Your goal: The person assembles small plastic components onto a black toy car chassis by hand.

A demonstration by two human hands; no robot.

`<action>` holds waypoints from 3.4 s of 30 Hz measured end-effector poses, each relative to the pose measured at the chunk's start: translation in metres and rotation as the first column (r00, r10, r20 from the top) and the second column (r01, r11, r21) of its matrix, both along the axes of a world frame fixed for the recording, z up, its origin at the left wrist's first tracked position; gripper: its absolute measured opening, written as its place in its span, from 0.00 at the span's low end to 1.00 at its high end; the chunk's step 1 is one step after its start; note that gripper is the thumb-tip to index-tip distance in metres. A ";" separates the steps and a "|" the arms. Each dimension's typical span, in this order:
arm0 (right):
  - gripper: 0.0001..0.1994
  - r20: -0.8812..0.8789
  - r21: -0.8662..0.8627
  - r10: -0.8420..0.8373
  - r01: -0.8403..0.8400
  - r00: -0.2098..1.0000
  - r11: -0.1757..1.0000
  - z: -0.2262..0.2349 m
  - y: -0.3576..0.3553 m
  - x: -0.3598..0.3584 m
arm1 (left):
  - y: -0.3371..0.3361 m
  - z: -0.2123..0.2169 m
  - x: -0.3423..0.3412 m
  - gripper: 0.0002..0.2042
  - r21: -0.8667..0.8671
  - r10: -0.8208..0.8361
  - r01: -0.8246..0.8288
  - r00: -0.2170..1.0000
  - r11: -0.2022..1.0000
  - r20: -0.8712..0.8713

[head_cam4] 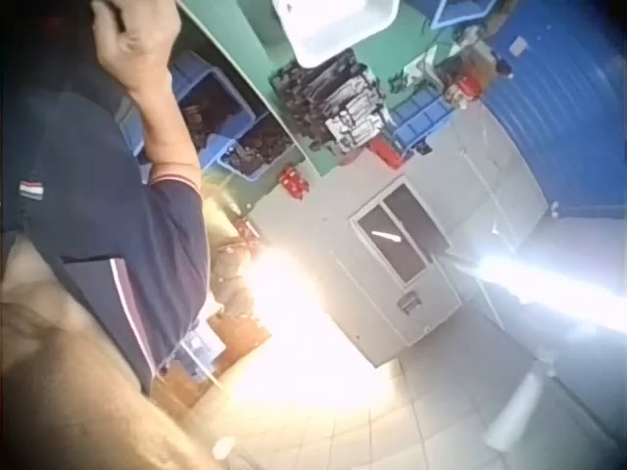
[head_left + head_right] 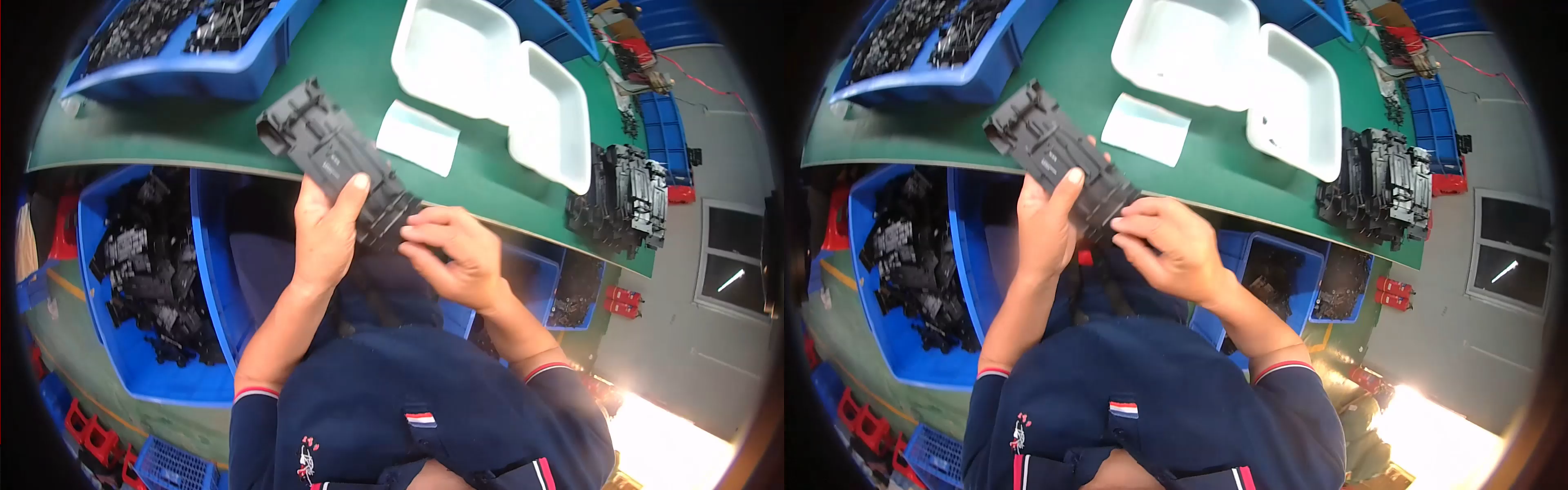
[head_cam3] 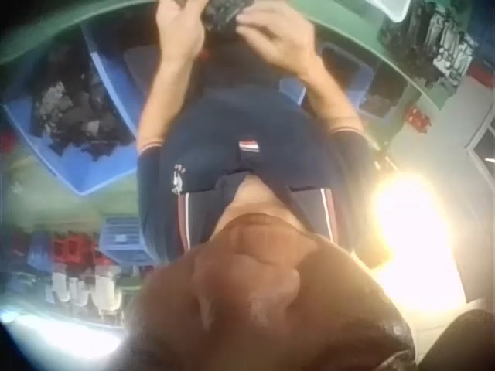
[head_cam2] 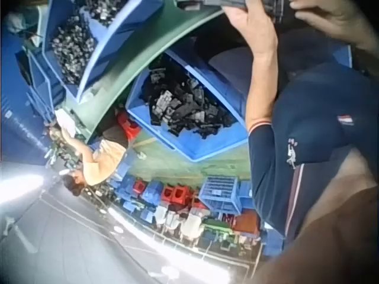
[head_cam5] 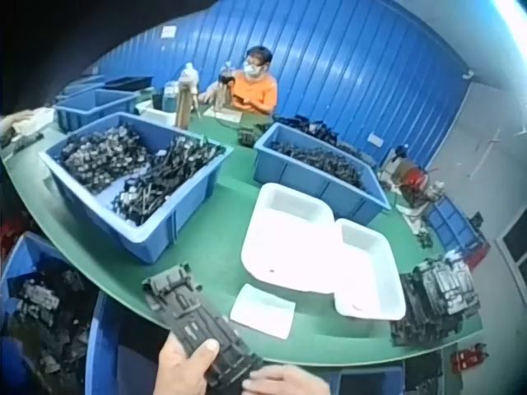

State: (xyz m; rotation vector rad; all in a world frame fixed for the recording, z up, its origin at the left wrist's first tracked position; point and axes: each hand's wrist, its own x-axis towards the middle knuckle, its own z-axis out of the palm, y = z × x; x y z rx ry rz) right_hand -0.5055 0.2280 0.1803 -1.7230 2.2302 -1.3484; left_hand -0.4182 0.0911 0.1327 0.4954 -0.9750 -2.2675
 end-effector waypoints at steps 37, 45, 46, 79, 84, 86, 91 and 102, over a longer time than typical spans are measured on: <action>0.06 0.530 0.454 -0.351 0.091 0.772 0.886 0.023 -0.101 -0.200 | -0.006 -0.009 -0.013 0.19 0.154 -0.249 0.251 0.968 0.956 -0.031; 0.06 0.714 0.160 -0.219 0.151 0.665 0.976 0.039 -0.067 -0.175 | -0.005 -0.010 -0.013 0.19 0.142 -0.232 0.232 0.973 0.962 -0.021; 0.07 0.764 0.092 -0.166 0.149 0.623 0.985 0.040 -0.061 -0.169 | -0.005 -0.011 -0.013 0.19 0.140 -0.235 0.235 0.972 0.962 -0.017; 0.16 0.776 0.103 -0.319 0.389 0.545 0.915 -0.019 0.002 -0.073 | -0.005 -0.011 -0.012 0.18 0.148 -0.217 0.212 0.976 0.966 0.023; 0.18 0.635 0.172 -0.437 0.434 0.637 0.884 -0.029 0.001 -0.079 | -0.004 -0.012 -0.012 0.19 0.153 -0.215 0.213 0.977 0.965 -0.004; 0.15 0.592 0.148 -0.446 0.454 0.671 0.879 -0.032 -0.001 -0.078 | -0.005 -0.013 -0.012 0.18 0.148 -0.221 0.219 0.975 0.964 -0.002; 0.09 0.366 0.178 -0.520 0.490 0.772 0.853 -0.033 -0.005 -0.076 | -0.005 -0.013 -0.012 0.18 0.150 -0.213 0.212 0.977 0.966 -0.007; 0.10 -0.289 -0.041 -0.331 0.334 0.898 0.942 -0.046 -0.014 -0.086 | -0.006 -0.016 -0.012 0.18 0.149 -0.233 0.231 0.973 0.961 -0.010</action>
